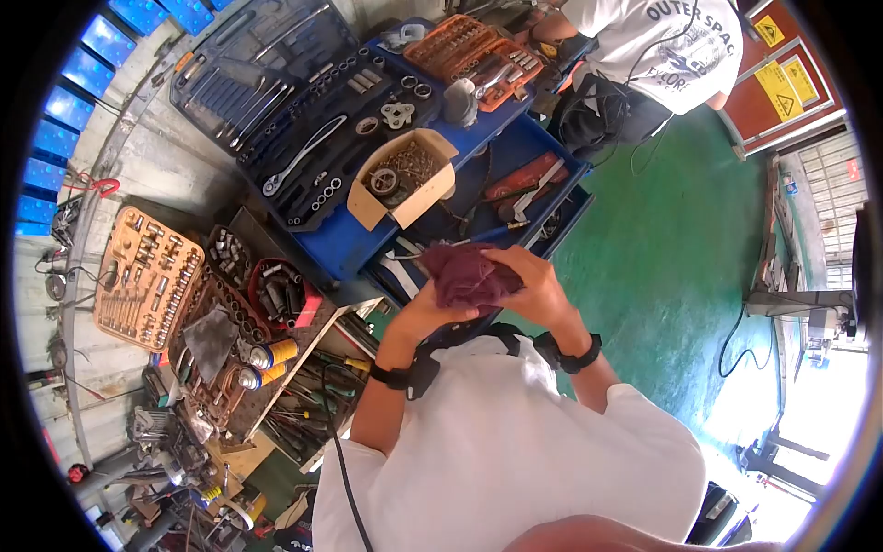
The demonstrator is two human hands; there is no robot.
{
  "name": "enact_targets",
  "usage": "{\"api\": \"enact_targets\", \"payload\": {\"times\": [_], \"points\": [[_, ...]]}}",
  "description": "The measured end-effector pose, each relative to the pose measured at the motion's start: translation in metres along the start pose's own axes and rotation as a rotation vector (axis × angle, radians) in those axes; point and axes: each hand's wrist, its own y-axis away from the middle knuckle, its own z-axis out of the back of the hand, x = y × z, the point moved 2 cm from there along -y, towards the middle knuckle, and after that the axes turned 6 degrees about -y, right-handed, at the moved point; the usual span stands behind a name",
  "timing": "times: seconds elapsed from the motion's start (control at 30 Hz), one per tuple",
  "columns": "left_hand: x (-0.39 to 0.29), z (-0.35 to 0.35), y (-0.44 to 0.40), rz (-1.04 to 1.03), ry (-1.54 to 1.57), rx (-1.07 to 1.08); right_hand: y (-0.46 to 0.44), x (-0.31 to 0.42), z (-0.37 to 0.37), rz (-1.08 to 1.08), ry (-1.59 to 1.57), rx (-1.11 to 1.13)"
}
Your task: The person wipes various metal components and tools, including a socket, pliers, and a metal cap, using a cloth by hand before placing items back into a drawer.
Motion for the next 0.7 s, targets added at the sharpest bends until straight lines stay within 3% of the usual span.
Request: {"api": "enact_targets", "payload": {"times": [0.1,0.17,0.23,0.4,0.5,0.57,0.67,0.7], "points": [[0.006,0.005,0.004,0.021,-0.011,-0.072,-0.005,-0.004,-0.011,-0.008,-0.004,-0.064],[0.0,0.004,0.004,-0.055,-0.06,-0.141,-0.009,0.002,-0.011,-0.082,-0.013,-0.03],[-0.005,0.006,0.005,-0.323,-0.361,-0.177,-0.012,0.006,-0.013,-0.14,0.03,0.086],[-0.005,-0.002,0.005,-0.377,-0.245,-0.266,-0.016,0.008,-0.026,-0.098,-0.073,0.025],[0.017,0.003,0.011,-0.528,-0.477,-0.317,-0.013,0.0,-0.031,-0.14,-0.135,0.054],[0.033,0.007,0.007,-0.446,-0.093,-0.473,-0.016,-0.006,-0.029,-0.145,-0.134,0.064],[0.035,0.006,0.009,-0.381,-0.017,-0.473,-0.017,-0.004,-0.021,-0.076,-0.14,0.098],[0.033,0.004,0.009,-0.379,-0.011,-0.473,-0.019,0.003,-0.016,-0.041,-0.004,0.144]]}}
